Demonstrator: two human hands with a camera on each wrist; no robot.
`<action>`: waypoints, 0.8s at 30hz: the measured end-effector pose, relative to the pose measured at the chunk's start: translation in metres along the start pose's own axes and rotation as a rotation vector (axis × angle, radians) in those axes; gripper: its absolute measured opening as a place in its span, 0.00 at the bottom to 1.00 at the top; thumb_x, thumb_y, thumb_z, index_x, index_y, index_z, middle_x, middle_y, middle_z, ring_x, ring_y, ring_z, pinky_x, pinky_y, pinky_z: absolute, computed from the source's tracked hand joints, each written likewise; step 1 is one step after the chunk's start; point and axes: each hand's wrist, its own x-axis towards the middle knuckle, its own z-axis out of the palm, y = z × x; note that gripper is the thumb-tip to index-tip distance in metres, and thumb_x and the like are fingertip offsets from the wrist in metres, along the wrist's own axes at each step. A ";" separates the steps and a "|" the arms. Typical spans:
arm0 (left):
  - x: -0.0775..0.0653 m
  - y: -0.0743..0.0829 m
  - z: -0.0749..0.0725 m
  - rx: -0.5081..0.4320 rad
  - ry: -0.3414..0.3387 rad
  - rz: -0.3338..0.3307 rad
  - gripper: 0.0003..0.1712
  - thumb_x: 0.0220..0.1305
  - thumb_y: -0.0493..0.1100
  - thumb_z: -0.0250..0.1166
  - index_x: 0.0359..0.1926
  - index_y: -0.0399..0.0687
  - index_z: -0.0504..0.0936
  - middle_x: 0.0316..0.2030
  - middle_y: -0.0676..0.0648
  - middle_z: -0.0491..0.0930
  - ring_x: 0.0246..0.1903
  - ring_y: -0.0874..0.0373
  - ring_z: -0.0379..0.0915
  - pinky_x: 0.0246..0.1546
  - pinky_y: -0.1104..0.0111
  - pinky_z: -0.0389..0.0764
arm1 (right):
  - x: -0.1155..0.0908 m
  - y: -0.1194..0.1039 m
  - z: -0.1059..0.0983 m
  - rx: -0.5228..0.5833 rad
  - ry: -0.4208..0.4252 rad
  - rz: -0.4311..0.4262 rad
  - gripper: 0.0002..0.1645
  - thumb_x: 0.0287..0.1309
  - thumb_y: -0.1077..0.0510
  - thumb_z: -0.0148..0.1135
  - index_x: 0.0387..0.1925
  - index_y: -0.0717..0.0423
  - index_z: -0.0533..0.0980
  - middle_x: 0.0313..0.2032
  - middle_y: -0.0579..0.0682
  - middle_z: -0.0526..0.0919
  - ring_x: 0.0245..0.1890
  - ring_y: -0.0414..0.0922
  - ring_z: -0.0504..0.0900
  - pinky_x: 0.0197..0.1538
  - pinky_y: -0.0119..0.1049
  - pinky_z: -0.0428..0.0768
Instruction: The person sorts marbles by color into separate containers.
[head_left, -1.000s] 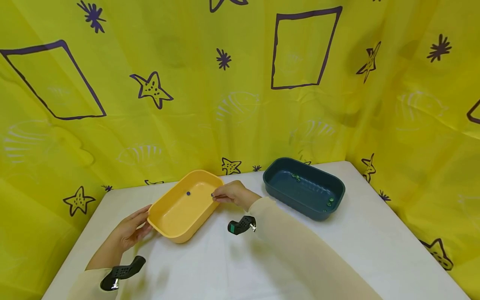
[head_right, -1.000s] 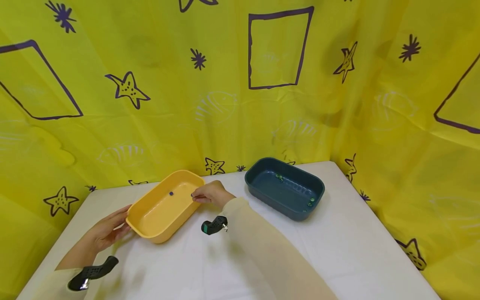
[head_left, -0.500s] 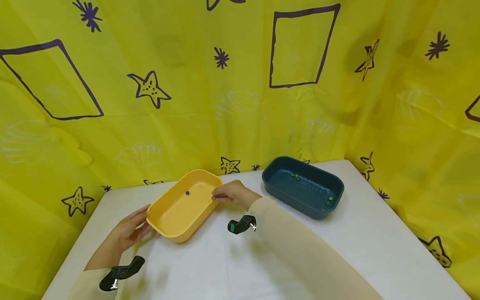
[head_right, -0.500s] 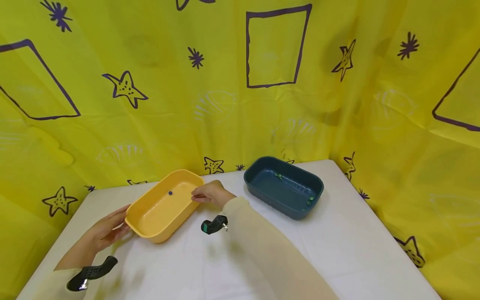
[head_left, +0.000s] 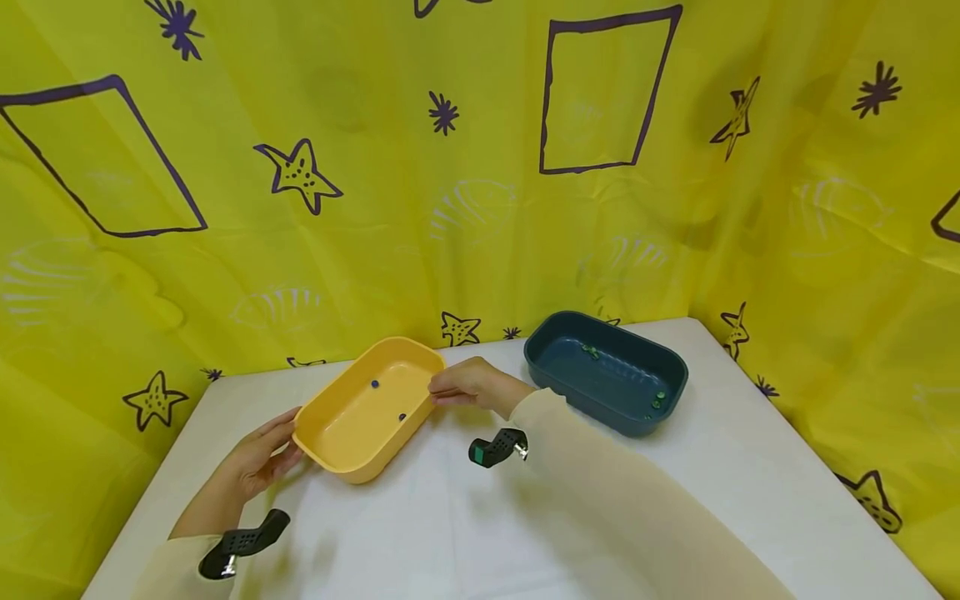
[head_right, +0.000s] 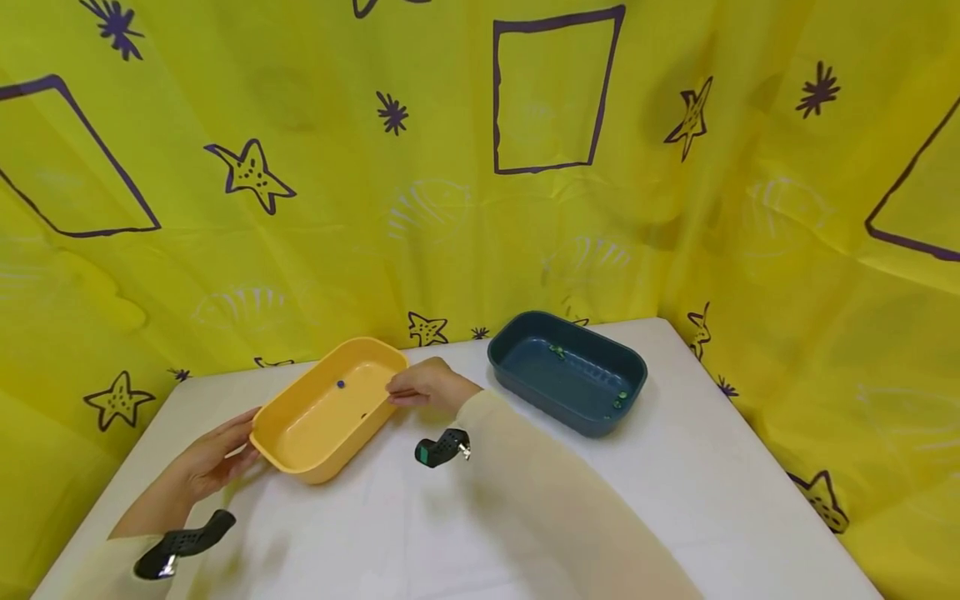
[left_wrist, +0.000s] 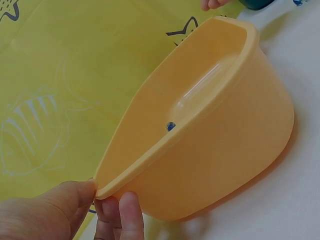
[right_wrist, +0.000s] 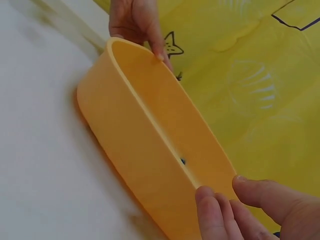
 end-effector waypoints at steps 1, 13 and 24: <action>0.000 0.000 0.000 0.002 0.002 0.002 0.10 0.71 0.45 0.60 0.36 0.69 0.83 0.34 0.55 0.79 0.30 0.62 0.79 0.40 0.73 0.85 | -0.002 -0.001 -0.003 -0.006 -0.006 -0.001 0.17 0.56 0.70 0.68 0.48 0.69 0.80 0.38 0.60 0.87 0.44 0.53 0.87 0.53 0.38 0.83; 0.000 0.000 0.000 -0.010 -0.015 0.006 0.13 0.72 0.45 0.59 0.33 0.71 0.84 0.34 0.55 0.79 0.30 0.62 0.78 0.40 0.73 0.85 | -0.015 0.000 -0.056 -0.105 -0.009 0.054 0.20 0.60 0.66 0.66 0.54 0.68 0.78 0.50 0.63 0.84 0.32 0.44 0.87 0.43 0.32 0.86; -0.003 0.001 0.002 0.000 0.008 -0.004 0.10 0.71 0.46 0.60 0.50 0.66 0.81 0.34 0.55 0.79 0.31 0.62 0.78 0.41 0.73 0.85 | -0.030 0.011 -0.088 -0.166 -0.044 -0.016 0.25 0.62 0.66 0.63 0.59 0.73 0.72 0.51 0.65 0.82 0.34 0.43 0.86 0.42 0.31 0.86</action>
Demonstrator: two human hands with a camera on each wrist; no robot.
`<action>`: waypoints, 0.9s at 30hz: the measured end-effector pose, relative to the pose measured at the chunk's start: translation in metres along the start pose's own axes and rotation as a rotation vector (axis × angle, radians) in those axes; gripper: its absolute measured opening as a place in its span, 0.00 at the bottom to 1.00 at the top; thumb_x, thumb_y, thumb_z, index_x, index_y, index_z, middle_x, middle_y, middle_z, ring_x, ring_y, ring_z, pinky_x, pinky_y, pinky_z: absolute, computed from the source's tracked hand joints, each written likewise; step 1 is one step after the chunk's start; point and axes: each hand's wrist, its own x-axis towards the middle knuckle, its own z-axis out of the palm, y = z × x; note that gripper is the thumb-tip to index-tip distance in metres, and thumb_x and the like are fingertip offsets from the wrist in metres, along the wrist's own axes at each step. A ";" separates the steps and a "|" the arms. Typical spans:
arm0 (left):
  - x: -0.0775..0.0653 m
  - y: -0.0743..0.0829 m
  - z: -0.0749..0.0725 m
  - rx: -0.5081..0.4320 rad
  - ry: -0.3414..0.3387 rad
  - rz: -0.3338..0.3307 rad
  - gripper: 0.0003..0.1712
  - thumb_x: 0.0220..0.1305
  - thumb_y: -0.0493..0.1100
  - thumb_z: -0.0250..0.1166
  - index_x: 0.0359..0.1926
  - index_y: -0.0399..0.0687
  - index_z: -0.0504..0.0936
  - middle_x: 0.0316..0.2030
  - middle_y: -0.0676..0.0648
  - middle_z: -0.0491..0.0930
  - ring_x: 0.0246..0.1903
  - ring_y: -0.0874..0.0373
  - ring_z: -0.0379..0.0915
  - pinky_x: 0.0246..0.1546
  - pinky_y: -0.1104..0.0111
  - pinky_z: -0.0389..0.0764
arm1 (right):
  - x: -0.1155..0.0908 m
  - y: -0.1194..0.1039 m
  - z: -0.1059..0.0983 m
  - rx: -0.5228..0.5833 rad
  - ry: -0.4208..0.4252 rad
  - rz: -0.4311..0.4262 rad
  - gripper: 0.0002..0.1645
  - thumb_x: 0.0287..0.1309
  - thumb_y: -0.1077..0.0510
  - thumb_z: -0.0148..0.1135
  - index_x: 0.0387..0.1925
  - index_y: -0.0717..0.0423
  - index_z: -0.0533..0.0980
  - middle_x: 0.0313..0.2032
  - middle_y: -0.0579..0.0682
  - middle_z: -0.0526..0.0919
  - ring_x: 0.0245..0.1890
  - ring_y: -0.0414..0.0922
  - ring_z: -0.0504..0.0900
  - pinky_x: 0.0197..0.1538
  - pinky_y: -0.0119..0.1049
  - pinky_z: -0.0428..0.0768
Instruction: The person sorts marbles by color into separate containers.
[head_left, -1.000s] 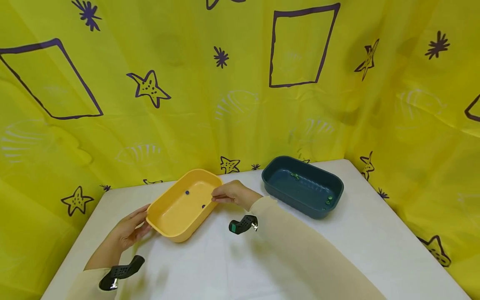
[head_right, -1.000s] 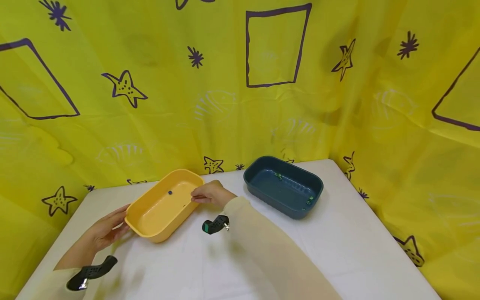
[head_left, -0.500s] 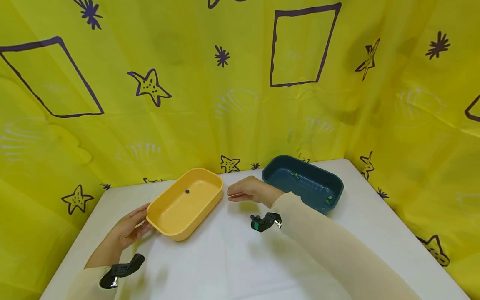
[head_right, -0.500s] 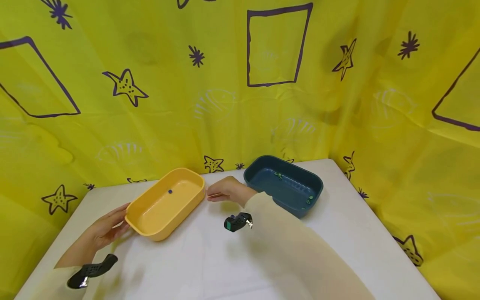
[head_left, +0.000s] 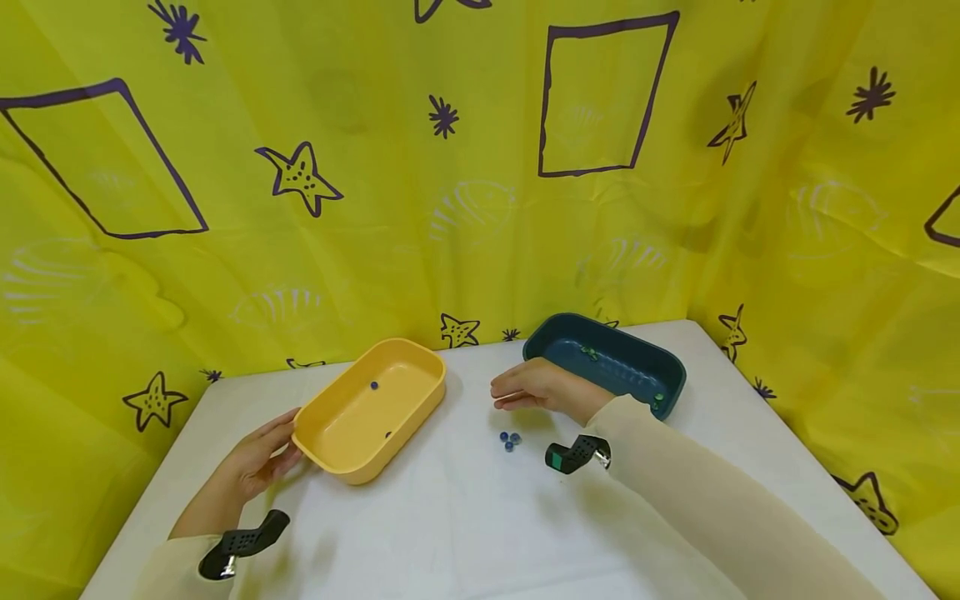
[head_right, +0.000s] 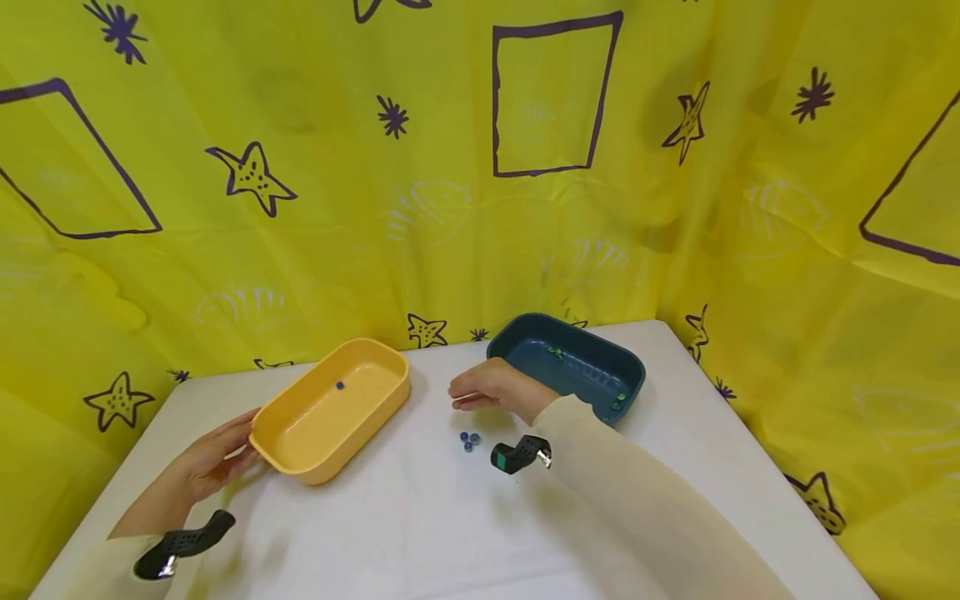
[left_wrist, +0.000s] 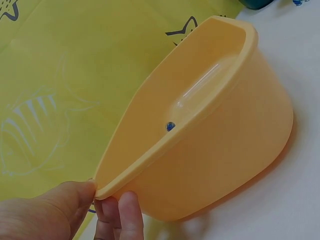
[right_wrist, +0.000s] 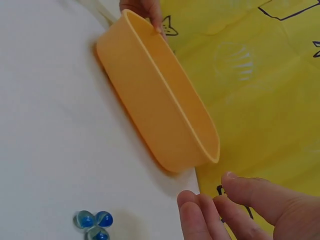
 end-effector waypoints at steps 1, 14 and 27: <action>0.000 0.000 0.000 0.001 0.001 -0.001 0.11 0.71 0.46 0.60 0.51 0.65 0.80 0.34 0.55 0.79 0.31 0.62 0.78 0.41 0.73 0.85 | -0.001 0.003 -0.001 -0.013 -0.002 -0.003 0.25 0.62 0.66 0.63 0.59 0.73 0.73 0.52 0.66 0.82 0.33 0.43 0.86 0.43 0.32 0.86; 0.000 0.000 -0.001 -0.004 -0.016 0.001 0.08 0.71 0.46 0.60 0.39 0.68 0.82 0.34 0.55 0.78 0.31 0.62 0.78 0.40 0.74 0.85 | -0.013 0.031 -0.011 -0.042 0.011 0.003 0.23 0.62 0.66 0.64 0.57 0.73 0.74 0.43 0.61 0.86 0.31 0.42 0.86 0.41 0.31 0.86; 0.000 0.000 -0.001 -0.004 -0.014 0.004 0.07 0.71 0.46 0.60 0.41 0.68 0.82 0.34 0.55 0.79 0.31 0.61 0.78 0.41 0.73 0.85 | -0.014 0.049 -0.016 -0.088 0.026 0.006 0.20 0.60 0.66 0.65 0.53 0.73 0.76 0.31 0.51 0.86 0.27 0.40 0.83 0.38 0.31 0.86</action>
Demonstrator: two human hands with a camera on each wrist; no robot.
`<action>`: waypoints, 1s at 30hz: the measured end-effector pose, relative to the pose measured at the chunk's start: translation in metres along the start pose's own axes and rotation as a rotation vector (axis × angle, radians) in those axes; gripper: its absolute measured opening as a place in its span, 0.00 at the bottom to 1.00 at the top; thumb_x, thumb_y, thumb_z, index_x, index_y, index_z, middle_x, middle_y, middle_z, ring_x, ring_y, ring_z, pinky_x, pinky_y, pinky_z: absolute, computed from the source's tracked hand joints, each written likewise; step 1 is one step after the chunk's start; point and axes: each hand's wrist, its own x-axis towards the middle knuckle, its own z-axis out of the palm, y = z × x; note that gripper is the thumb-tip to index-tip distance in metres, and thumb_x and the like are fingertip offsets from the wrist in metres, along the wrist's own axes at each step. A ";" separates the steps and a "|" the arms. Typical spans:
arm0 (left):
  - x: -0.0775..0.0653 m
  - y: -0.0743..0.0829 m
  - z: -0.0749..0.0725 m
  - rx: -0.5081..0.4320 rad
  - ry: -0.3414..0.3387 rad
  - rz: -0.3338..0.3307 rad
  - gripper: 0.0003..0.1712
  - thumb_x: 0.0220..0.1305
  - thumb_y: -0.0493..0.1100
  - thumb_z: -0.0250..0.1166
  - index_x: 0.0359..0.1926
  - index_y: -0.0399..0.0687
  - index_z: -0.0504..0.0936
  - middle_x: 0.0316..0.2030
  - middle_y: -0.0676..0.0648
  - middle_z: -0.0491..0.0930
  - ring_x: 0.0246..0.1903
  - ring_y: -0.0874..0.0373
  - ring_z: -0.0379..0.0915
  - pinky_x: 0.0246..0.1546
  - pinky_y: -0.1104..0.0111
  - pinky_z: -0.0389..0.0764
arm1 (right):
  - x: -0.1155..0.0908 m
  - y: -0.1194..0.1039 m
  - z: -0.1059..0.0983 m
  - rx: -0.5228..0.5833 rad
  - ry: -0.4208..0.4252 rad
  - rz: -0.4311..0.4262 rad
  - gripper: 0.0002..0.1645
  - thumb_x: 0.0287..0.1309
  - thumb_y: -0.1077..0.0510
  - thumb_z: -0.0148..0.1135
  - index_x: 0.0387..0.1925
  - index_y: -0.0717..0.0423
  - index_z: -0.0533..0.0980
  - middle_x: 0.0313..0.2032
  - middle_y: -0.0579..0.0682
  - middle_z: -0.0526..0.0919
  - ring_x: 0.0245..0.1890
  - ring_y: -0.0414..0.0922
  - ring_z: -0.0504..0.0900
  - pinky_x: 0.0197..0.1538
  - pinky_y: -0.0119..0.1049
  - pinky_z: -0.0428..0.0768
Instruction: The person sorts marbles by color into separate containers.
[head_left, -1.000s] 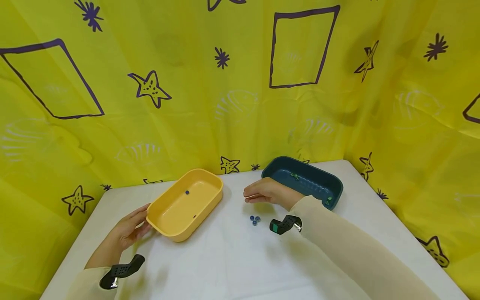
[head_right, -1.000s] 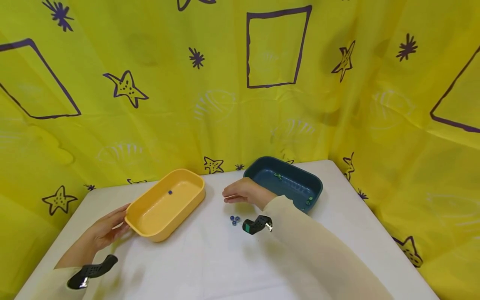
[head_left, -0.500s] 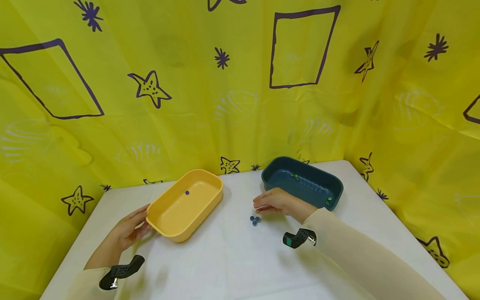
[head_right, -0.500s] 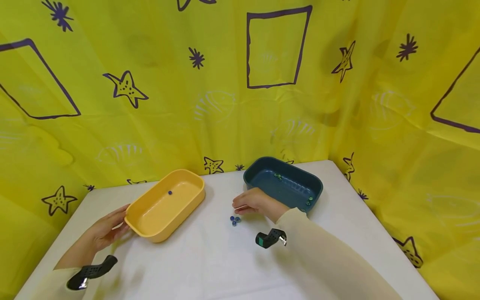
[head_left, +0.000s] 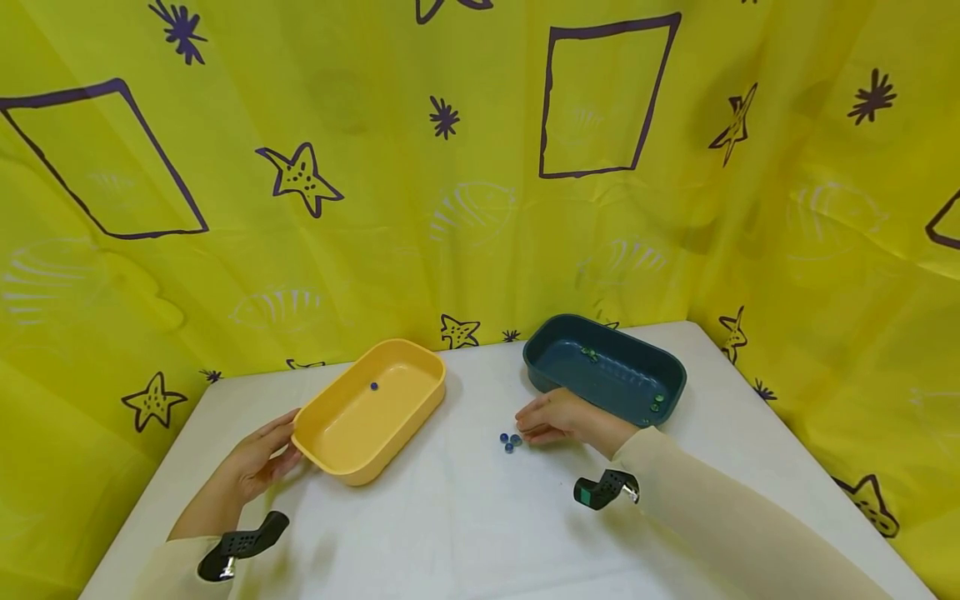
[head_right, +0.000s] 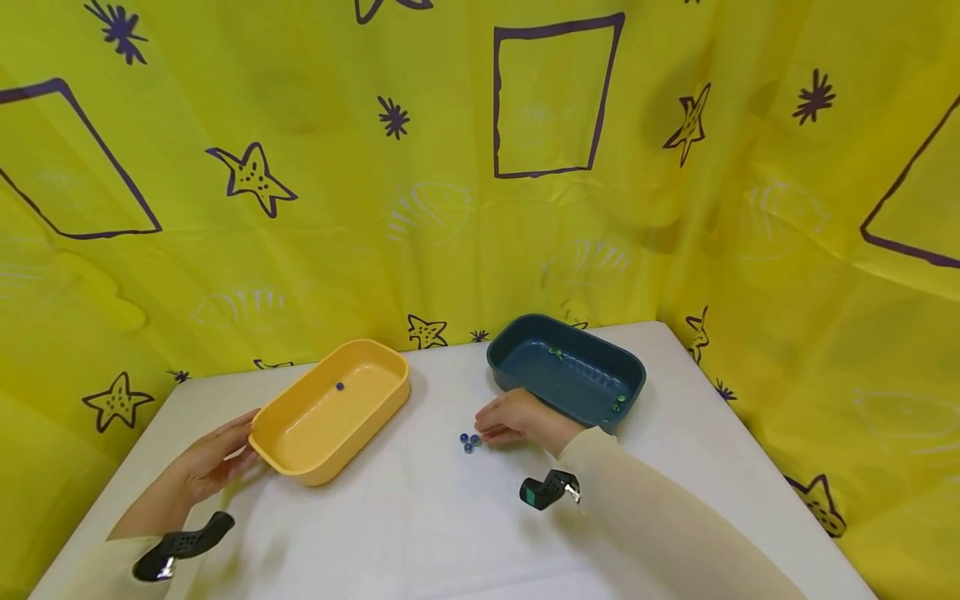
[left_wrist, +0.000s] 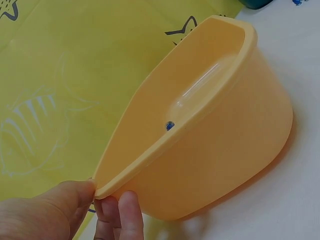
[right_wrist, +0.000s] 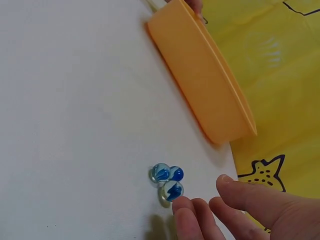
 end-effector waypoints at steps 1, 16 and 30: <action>0.000 0.000 0.000 0.002 0.002 -0.001 0.07 0.71 0.46 0.60 0.41 0.68 0.81 0.34 0.55 0.79 0.31 0.61 0.78 0.41 0.73 0.85 | 0.000 0.001 0.000 -0.004 0.005 0.005 0.20 0.60 0.66 0.65 0.52 0.73 0.77 0.31 0.51 0.86 0.27 0.40 0.83 0.37 0.31 0.86; 0.003 -0.002 -0.001 0.020 0.008 0.000 0.16 0.71 0.47 0.60 0.58 0.63 0.76 0.35 0.56 0.79 0.31 0.62 0.79 0.42 0.74 0.84 | 0.003 0.009 0.008 -0.055 0.027 0.014 0.15 0.58 0.68 0.66 0.46 0.71 0.80 0.27 0.52 0.86 0.23 0.40 0.83 0.33 0.31 0.86; 0.001 0.000 0.001 0.003 0.010 -0.009 0.08 0.71 0.47 0.60 0.37 0.70 0.81 0.34 0.55 0.78 0.31 0.62 0.78 0.41 0.74 0.85 | 0.006 0.008 0.019 -0.208 0.142 -0.007 0.06 0.53 0.66 0.71 0.33 0.67 0.84 0.20 0.49 0.84 0.17 0.37 0.80 0.27 0.28 0.84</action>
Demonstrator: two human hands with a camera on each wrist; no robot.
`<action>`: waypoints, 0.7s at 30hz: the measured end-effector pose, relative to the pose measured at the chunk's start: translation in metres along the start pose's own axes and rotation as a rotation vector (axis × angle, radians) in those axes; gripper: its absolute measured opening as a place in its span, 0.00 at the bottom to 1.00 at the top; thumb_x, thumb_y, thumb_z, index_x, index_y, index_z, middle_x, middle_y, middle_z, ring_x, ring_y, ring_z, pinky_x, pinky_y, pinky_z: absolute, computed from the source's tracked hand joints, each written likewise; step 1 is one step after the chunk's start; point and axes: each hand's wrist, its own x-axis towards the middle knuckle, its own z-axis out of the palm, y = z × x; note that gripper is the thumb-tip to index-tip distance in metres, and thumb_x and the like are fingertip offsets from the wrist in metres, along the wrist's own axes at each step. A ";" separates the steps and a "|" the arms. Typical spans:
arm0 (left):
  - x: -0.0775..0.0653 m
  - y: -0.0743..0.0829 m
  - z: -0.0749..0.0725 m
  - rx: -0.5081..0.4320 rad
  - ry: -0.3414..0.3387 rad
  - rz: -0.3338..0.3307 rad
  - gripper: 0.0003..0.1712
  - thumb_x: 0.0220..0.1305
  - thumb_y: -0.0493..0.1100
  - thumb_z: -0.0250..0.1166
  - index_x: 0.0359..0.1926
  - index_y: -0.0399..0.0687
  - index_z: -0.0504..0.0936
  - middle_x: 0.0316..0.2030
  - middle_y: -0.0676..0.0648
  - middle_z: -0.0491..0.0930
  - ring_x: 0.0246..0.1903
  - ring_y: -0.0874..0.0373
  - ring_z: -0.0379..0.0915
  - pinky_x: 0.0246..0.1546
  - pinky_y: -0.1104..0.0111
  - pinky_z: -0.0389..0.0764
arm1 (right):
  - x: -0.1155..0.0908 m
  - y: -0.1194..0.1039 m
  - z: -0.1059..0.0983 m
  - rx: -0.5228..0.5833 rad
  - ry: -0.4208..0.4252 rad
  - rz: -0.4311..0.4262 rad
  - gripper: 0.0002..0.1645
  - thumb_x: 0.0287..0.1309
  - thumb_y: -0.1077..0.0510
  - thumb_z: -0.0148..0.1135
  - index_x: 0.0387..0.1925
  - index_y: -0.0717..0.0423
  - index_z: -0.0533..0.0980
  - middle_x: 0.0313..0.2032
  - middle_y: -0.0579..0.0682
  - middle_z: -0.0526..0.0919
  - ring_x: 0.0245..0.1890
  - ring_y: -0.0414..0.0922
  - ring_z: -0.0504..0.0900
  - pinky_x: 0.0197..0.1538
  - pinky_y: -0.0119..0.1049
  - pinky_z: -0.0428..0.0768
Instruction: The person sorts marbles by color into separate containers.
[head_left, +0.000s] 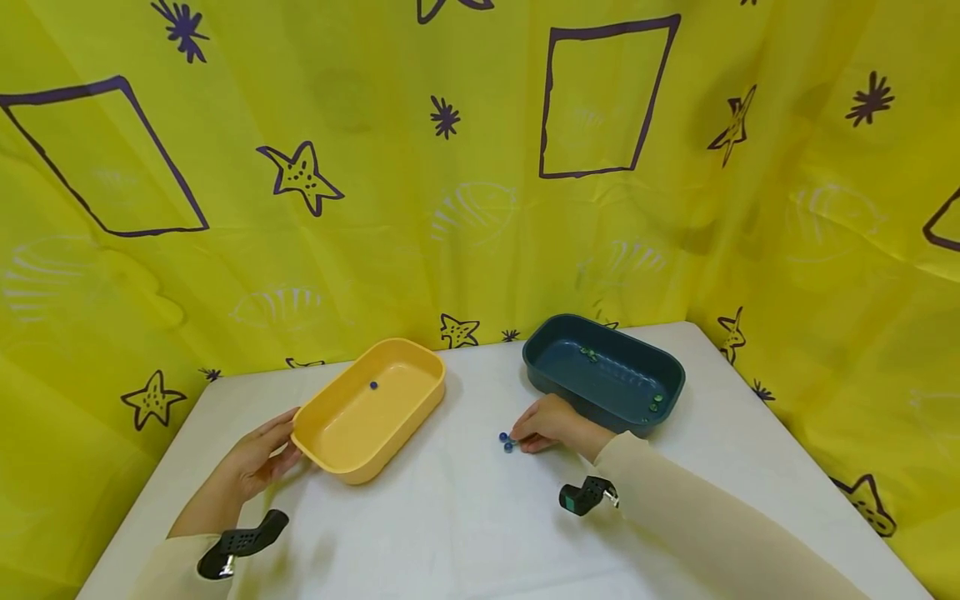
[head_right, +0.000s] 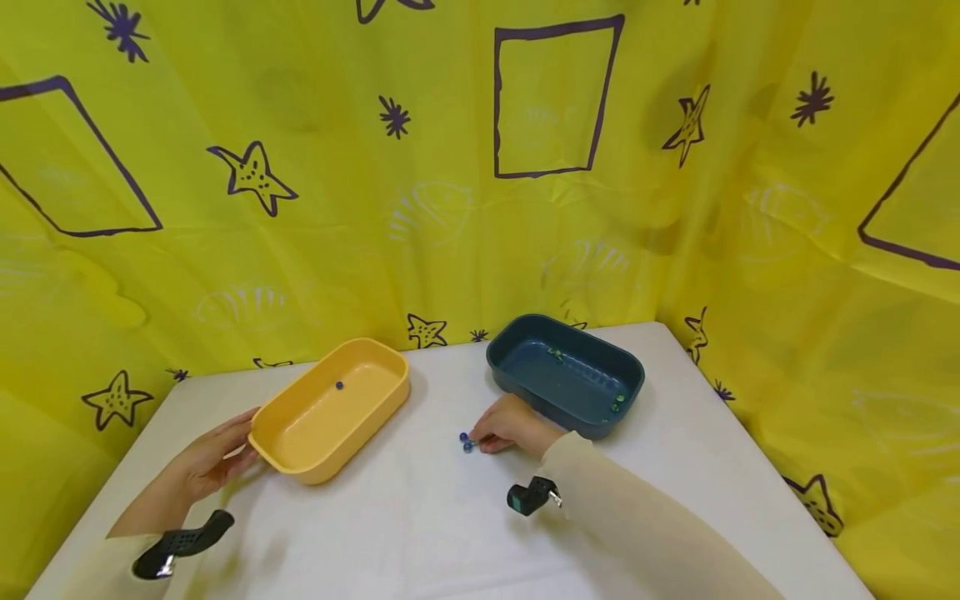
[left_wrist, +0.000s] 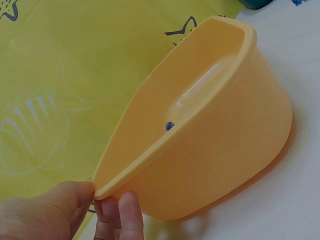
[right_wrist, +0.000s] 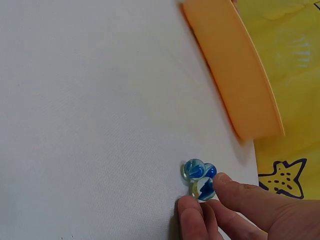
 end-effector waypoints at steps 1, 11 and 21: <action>0.000 0.000 0.000 -0.003 -0.006 0.001 0.07 0.71 0.47 0.60 0.37 0.70 0.81 0.34 0.55 0.78 0.31 0.62 0.78 0.41 0.74 0.85 | 0.000 0.000 0.001 -0.002 0.007 -0.002 0.06 0.53 0.67 0.71 0.33 0.67 0.84 0.20 0.49 0.84 0.17 0.37 0.80 0.27 0.27 0.84; 0.002 -0.002 -0.002 0.003 -0.003 0.008 0.10 0.71 0.46 0.60 0.35 0.70 0.82 0.34 0.55 0.78 0.30 0.61 0.79 0.40 0.73 0.85 | -0.001 -0.002 0.004 -0.011 0.047 0.009 0.05 0.51 0.68 0.72 0.31 0.67 0.84 0.20 0.51 0.85 0.17 0.38 0.81 0.27 0.28 0.84; 0.001 -0.002 -0.001 0.005 0.005 0.011 0.10 0.70 0.47 0.61 0.33 0.71 0.82 0.34 0.55 0.78 0.31 0.61 0.79 0.41 0.73 0.85 | -0.001 -0.003 0.005 -0.054 0.049 0.017 0.04 0.52 0.67 0.72 0.30 0.68 0.85 0.20 0.50 0.84 0.17 0.38 0.80 0.27 0.27 0.83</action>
